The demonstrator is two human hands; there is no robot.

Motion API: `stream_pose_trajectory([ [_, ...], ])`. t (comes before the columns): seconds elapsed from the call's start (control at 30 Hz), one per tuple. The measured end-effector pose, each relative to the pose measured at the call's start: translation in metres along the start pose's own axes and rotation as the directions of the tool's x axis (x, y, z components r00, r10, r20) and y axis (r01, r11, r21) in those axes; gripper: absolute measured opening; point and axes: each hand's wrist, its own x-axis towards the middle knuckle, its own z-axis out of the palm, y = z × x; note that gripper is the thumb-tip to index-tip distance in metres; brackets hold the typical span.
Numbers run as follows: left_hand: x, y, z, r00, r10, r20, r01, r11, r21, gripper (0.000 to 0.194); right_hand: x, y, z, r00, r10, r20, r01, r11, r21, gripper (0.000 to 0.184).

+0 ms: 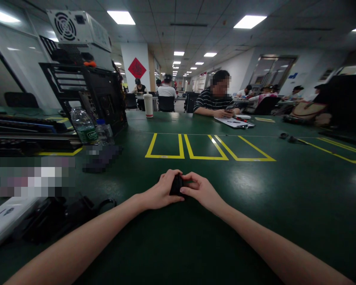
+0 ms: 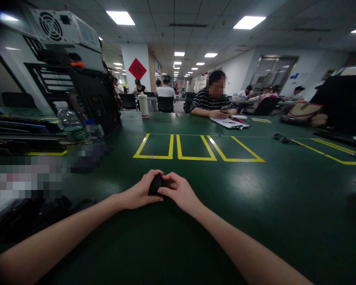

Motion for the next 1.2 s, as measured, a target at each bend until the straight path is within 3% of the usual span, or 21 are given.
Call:
stream_pose_trajectory([
  [0.23,0.000,0.001,-0.001,1.000,0.003,0.002,-0.003,1.000,0.002,0.058,-0.006,0.004,0.000,0.999,-0.030,0.027,0.030,0.999,0.013,0.026],
  [0.57,0.000,0.006,-0.003,0.999,-0.037,0.024,0.038,0.999,-0.026,0.057,-0.002,0.004,-0.001,1.000,-0.012,-0.023,0.011,0.999,-0.043,0.025],
  [0.87,-0.001,-0.001,0.001,0.999,0.048,-0.005,-0.048,0.999,0.025,0.060,-0.009,0.006,0.001,0.980,-0.201,0.004,0.191,0.924,-0.331,0.033],
  [1.03,-0.001,-0.001,0.002,0.997,0.063,-0.034,-0.062,0.997,0.035,0.059,-0.003,0.006,0.000,0.988,-0.152,-0.024,0.146,0.975,-0.165,0.021],
  [1.2,-0.001,-0.003,0.003,0.998,0.059,-0.025,-0.058,0.998,0.028,0.059,0.003,0.003,-0.003,0.999,-0.040,-0.018,0.038,0.996,-0.077,0.029],
])
